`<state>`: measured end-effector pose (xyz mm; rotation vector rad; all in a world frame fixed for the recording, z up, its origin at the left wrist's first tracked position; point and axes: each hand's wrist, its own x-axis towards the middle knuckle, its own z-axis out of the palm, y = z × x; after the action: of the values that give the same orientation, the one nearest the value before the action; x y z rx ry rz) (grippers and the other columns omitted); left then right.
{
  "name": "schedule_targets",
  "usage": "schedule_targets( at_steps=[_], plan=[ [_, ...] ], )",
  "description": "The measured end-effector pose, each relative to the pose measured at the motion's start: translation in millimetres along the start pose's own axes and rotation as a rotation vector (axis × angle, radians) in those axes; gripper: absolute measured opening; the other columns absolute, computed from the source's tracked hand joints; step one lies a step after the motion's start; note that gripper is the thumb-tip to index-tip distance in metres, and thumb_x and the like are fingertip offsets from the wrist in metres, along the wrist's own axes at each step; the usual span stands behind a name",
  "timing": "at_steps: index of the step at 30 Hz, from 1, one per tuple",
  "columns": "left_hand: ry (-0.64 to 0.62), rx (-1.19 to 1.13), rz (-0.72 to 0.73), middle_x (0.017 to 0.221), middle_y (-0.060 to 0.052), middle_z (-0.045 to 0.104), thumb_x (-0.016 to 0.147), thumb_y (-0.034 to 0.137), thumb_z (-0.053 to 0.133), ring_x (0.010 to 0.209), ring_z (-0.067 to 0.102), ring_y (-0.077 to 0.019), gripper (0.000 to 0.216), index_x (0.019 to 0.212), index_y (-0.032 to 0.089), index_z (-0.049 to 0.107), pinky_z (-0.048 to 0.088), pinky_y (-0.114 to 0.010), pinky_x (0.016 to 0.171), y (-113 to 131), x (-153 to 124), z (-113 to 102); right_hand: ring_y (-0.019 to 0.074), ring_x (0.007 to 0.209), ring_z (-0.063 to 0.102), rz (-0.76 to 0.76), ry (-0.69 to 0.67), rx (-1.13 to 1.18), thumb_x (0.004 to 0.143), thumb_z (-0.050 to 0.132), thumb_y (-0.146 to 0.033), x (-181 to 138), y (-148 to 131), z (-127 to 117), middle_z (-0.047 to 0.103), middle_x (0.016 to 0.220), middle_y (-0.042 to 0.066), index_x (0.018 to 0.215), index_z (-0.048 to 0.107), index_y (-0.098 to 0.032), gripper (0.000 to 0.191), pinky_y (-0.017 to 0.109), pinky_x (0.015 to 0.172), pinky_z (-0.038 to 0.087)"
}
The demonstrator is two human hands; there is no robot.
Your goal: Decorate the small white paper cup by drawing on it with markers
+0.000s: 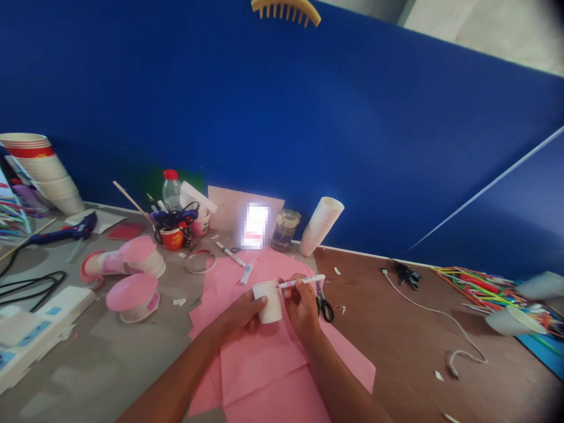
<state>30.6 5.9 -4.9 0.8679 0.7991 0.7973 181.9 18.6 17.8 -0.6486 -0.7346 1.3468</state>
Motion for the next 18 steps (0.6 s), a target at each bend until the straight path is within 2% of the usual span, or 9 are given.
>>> schedule_targets(
  at_steps=[6, 9, 11, 14, 18],
  plan=[
    [0.010, -0.009, -0.019, 0.052, 0.008, 0.048, 0.060, 0.068, 0.073, 0.036, 0.029, -0.0031, 0.074, 0.107, 0.016, 0.050, 0.022, -0.017, 0.037, 3.3, -1.8, 2.9, 0.0119, 0.055, 0.055, -0.018, 0.017, -0.010, 0.076, 0.072, -0.040, 1.0, 3.7, -4.8, 0.061, 0.052, -0.005, 0.082, 0.066, -0.022, 0.020, 0.038, 0.088, 0.051],
    [0.025, 0.009, -0.035, 0.052, 0.007, 0.049, 0.059, 0.071, 0.072, 0.036, 0.029, -0.0031, 0.072, 0.100, 0.016, 0.050, 0.023, -0.018, 0.037, 3.8, -1.6, 3.3, 0.0132, 0.060, 0.057, -0.023, -0.011, -0.016, 0.074, 0.073, -0.037, 0.2, 3.7, -6.3, 0.063, 0.058, -0.003, 0.080, 0.065, -0.022, 0.019, 0.034, 0.078, 0.052],
    [0.027, 0.001, -0.043, 0.054, 0.007, 0.050, 0.058, 0.070, 0.073, 0.036, 0.029, -0.0028, 0.071, 0.100, 0.017, 0.049, 0.023, -0.017, 0.037, 4.5, -1.5, 3.7, 0.0138, 0.062, 0.056, -0.028, -0.021, -0.020, 0.072, 0.074, -0.035, -0.8, 4.0, -6.3, 0.061, 0.059, -0.003, 0.078, 0.064, -0.022, 0.017, 0.034, 0.076, 0.052],
    [0.020, -0.012, -0.046, 0.053, 0.008, 0.048, 0.058, 0.069, 0.074, 0.037, 0.028, -0.0025, 0.070, 0.099, 0.017, 0.050, 0.023, -0.017, 0.038, 6.2, -2.3, 4.6, 0.0124, 0.060, 0.054, -0.057, 0.006, -0.041, 0.071, 0.075, -0.032, -2.6, 5.8, -5.2, 0.056, 0.058, -0.006, 0.074, 0.061, -0.023, 0.016, 0.039, 0.087, 0.051],
    [0.003, -0.009, -0.039, 0.051, 0.008, 0.047, 0.062, 0.068, 0.072, 0.037, 0.029, -0.0032, 0.071, 0.106, 0.016, 0.052, 0.024, -0.018, 0.038, 7.9, -4.3, 5.3, 0.0099, 0.057, 0.052, -0.099, 0.000, -0.083, 0.070, 0.076, -0.028, -5.6, 8.7, -2.8, 0.053, 0.057, -0.008, 0.067, 0.058, -0.023, 0.019, 0.044, 0.103, 0.044]
  ],
)
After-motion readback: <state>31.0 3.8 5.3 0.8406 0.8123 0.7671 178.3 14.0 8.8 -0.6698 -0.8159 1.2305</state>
